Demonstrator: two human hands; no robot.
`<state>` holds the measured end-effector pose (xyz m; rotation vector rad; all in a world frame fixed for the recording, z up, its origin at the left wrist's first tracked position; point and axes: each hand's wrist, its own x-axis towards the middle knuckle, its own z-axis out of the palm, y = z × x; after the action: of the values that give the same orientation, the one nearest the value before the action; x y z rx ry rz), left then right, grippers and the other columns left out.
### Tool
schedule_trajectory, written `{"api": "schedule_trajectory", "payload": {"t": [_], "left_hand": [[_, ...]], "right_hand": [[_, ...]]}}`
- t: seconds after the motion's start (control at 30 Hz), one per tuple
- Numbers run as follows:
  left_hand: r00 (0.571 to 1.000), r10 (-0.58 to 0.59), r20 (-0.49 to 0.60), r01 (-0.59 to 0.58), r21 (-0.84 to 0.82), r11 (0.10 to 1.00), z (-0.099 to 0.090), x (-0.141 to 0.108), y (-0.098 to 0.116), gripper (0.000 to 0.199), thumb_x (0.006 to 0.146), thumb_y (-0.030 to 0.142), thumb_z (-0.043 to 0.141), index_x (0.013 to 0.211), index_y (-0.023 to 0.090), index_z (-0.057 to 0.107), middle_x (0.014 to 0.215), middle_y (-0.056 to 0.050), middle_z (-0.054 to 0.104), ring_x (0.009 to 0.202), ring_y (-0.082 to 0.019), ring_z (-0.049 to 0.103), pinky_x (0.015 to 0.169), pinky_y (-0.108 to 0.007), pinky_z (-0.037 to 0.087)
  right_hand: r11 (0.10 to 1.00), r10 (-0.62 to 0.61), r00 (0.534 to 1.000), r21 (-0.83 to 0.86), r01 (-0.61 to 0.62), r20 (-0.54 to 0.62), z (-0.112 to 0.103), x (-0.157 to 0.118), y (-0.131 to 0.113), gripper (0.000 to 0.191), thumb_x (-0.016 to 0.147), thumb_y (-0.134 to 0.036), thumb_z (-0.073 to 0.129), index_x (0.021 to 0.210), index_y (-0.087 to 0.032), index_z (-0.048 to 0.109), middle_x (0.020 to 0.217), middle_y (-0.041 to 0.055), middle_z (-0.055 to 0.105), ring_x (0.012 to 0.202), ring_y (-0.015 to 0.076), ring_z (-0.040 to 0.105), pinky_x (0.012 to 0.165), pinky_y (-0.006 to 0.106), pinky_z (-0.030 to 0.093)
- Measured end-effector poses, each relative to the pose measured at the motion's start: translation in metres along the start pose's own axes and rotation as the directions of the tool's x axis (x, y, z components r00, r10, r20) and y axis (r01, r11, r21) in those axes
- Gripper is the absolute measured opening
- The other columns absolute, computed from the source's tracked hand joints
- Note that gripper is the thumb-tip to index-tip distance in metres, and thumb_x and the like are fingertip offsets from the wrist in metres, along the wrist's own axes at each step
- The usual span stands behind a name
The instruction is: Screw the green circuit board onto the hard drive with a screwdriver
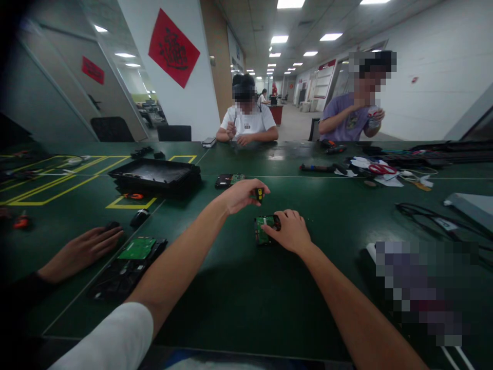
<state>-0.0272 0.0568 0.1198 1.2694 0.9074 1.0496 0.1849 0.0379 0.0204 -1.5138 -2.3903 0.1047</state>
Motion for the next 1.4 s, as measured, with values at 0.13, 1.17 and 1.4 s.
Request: {"api": "schedule_trajectory", "payload": {"t": [0.13,1.17,1.4], "left_hand": [[0.996,-0.029,0.079,0.032,-0.031,0.999,-0.001,-0.002,0.002,0.025,0.087,0.034,0.067,0.096,0.012,0.076,0.092,-0.01,0.068,0.083,-0.017,0.062,0.068,-0.028,0.057],[1.0,0.006,0.005,-0.005,-0.105,0.994,-0.001,0.002,-0.005,0.018,0.09,0.031,0.061,0.09,0.014,0.067,0.087,-0.009,0.069,0.081,-0.018,0.067,0.065,-0.029,0.059],[1.0,0.005,0.026,-0.004,-0.021,1.0,0.001,-0.001,-0.003,0.023,0.09,0.033,0.062,0.094,0.013,0.072,0.085,-0.008,0.067,0.078,-0.016,0.065,0.058,-0.023,0.053]], "right_hand": [[1.0,0.007,1.0,0.004,-0.007,0.004,-0.001,0.0,0.0,0.071,0.092,-0.08,0.048,0.134,-0.026,0.065,0.131,0.0147,0.063,0.125,0.0363,0.053,0.096,0.045,0.043],[1.0,-0.001,1.0,0.012,0.001,0.0,-0.005,-0.002,-0.003,0.068,0.093,-0.078,0.049,0.131,-0.025,0.066,0.127,0.0145,0.064,0.123,0.0352,0.054,0.096,0.045,0.044],[1.0,0.01,1.0,0.014,-0.01,0.013,-0.006,-0.002,-0.004,0.068,0.093,-0.079,0.047,0.132,-0.025,0.066,0.13,0.0142,0.064,0.126,0.0359,0.053,0.097,0.045,0.043]]}}
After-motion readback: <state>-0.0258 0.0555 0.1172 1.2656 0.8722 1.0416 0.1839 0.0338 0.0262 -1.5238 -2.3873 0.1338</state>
